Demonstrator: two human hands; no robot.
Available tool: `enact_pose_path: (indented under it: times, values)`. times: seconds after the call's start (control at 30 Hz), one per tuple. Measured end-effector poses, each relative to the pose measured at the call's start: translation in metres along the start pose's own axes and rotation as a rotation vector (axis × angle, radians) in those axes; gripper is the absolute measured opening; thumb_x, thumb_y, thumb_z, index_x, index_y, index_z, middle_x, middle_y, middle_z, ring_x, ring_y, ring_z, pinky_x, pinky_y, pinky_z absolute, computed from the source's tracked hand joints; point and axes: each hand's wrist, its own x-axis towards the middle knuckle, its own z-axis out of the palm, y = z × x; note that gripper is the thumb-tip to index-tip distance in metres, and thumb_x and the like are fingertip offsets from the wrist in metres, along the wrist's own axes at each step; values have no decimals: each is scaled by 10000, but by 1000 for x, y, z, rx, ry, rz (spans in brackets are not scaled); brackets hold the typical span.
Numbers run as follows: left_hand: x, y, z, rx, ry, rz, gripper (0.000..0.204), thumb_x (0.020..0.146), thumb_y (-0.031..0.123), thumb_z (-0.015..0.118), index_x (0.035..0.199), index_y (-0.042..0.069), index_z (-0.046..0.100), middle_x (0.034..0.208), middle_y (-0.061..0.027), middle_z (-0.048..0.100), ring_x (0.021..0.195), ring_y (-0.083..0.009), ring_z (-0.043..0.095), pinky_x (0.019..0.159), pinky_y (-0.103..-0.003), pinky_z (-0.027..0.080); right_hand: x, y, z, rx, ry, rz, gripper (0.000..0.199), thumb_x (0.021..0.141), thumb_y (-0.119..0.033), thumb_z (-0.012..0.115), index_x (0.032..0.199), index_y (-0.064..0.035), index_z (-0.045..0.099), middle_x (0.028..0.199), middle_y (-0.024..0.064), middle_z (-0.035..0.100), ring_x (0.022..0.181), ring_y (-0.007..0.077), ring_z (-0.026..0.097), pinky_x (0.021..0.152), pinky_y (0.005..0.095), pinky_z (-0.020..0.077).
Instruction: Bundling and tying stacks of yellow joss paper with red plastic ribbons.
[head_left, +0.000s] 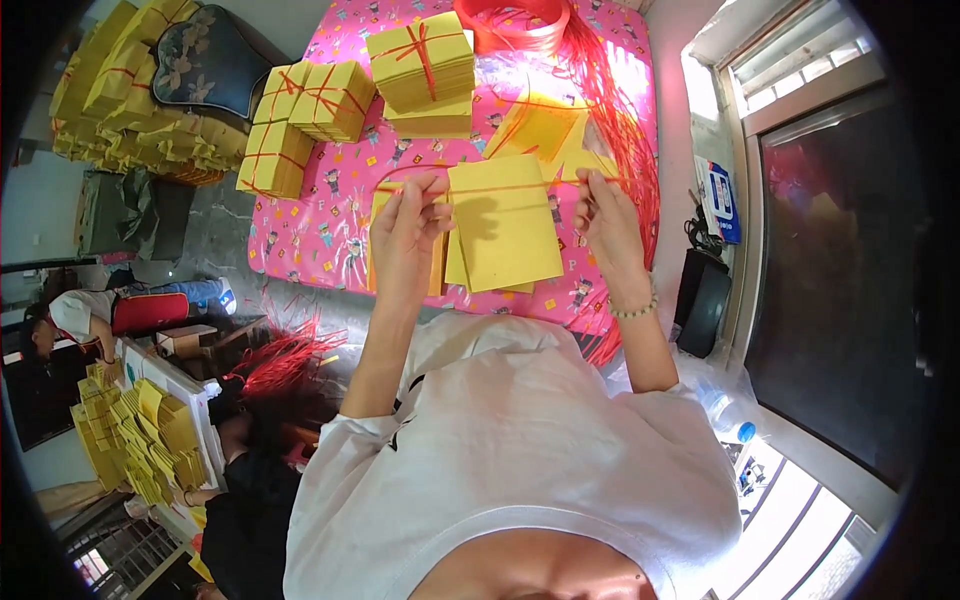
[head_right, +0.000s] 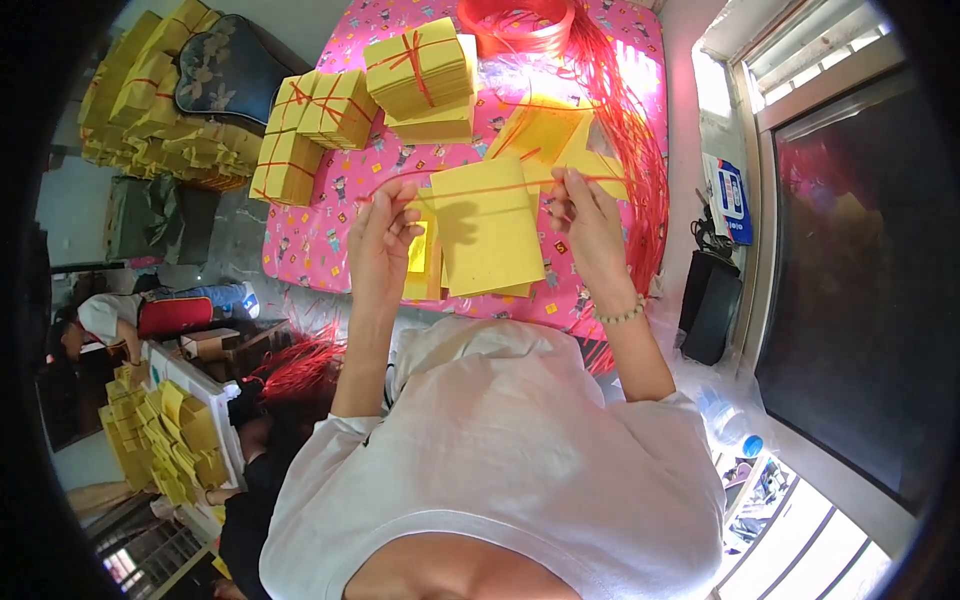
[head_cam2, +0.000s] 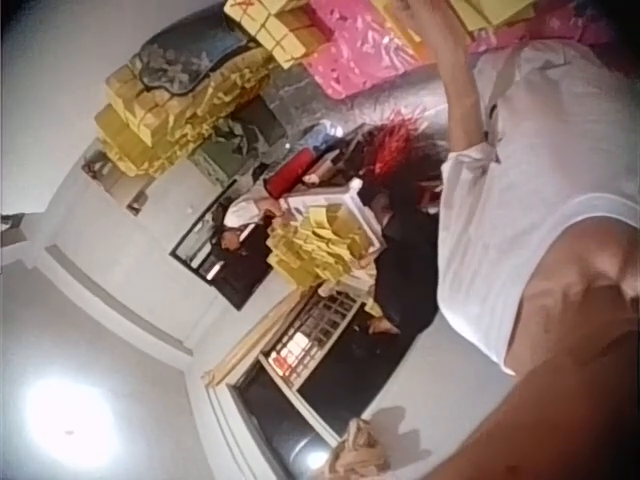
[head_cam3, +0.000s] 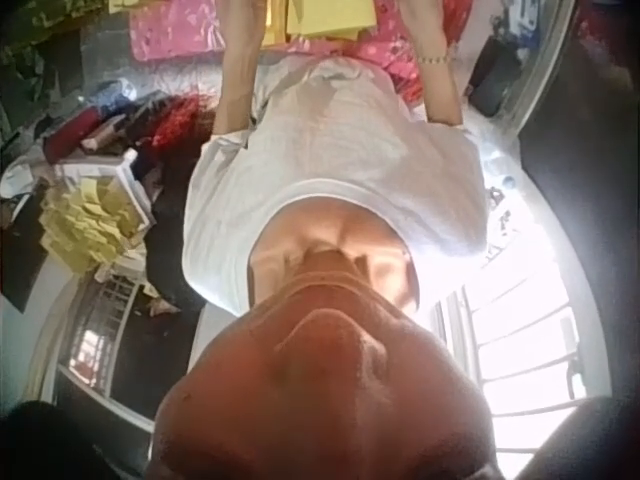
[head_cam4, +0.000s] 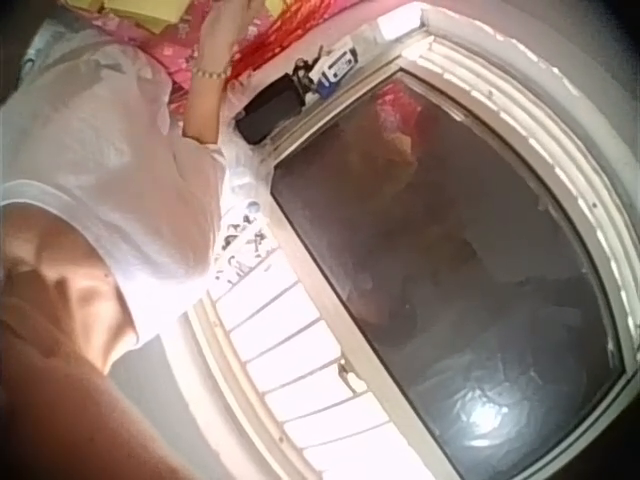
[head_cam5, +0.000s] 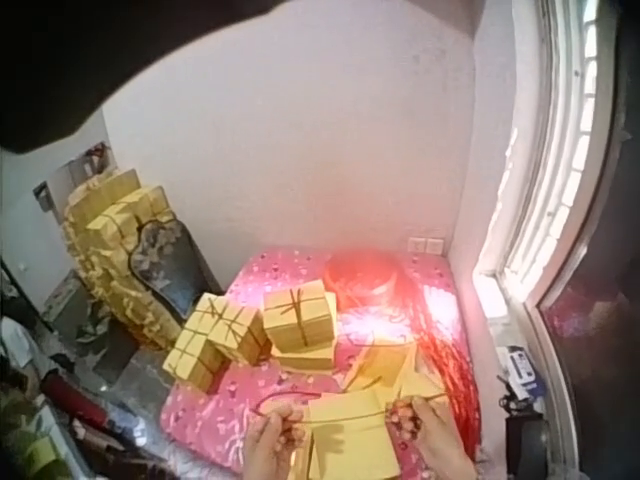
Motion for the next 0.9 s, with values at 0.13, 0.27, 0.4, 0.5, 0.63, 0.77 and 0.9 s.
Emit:
enact_pose_path:
  times: [0.13, 0.27, 0.4, 0.5, 0.63, 0.77, 0.9]
  values:
    - [-12, -22, -31, 49, 131, -72, 302, 965, 241, 505, 1141, 6, 577, 1011, -75, 650, 764, -108, 616, 657, -251, 528, -6, 24, -22, -23, 30, 99, 224, 953, -267, 536, 1007, -61, 607, 759, -41, 547, 611, 49, 495, 538, 207, 415]
    - [-14, -39, -45, 42, 187, -113, 303, 960, 242, 514, 1142, 8, 577, 982, -68, 651, 749, -107, 615, 646, -253, 529, 4, 44, -30, -71, 111, 131, 205, 950, -269, 541, 963, -79, 618, 734, -40, 550, 577, 53, 497, 509, 209, 407]
    - [-16, -60, -62, 45, 247, -196, 296, 954, 238, 526, 1137, 11, 580, 949, -49, 652, 696, -94, 608, 613, -241, 520, 14, 62, -35, -135, 149, 140, 215, 943, -297, 551, 922, -92, 613, 716, -46, 548, 565, 54, 503, 499, 205, 399]
    - [-19, -80, -79, 58, 284, -252, 299, 941, 261, 550, 1116, 25, 599, 896, -30, 663, 636, -78, 597, 569, -218, 498, 23, 81, -47, -128, 127, 243, 239, 930, -307, 570, 920, -76, 627, 710, -42, 561, 586, 39, 526, 521, 192, 416]
    - [-25, -103, -93, 146, 323, -385, 326, 925, 324, 564, 1084, 48, 630, 878, -24, 681, 589, -77, 593, 486, -207, 441, 26, 95, -35, -355, 151, 211, 272, 937, -302, 555, 851, -48, 600, 671, -28, 556, 596, 40, 520, 520, 205, 411]
    - [-16, -118, -102, 349, 309, -412, 303, 934, 316, 539, 1005, 50, 665, 861, -27, 684, 567, -85, 596, 460, -217, 434, 30, 107, -33, -443, 100, 135, 292, 949, -273, 527, 809, -21, 578, 665, -13, 556, 618, 57, 509, 531, 228, 408]
    - [-1, -133, -107, 563, 275, -406, 314, 925, 298, 535, 930, 19, 679, 830, -37, 688, 580, -109, 621, 477, -243, 470, 50, 146, -63, -539, 85, 103, 259, 957, -245, 510, 861, -11, 566, 708, 6, 563, 641, 78, 510, 558, 242, 421]
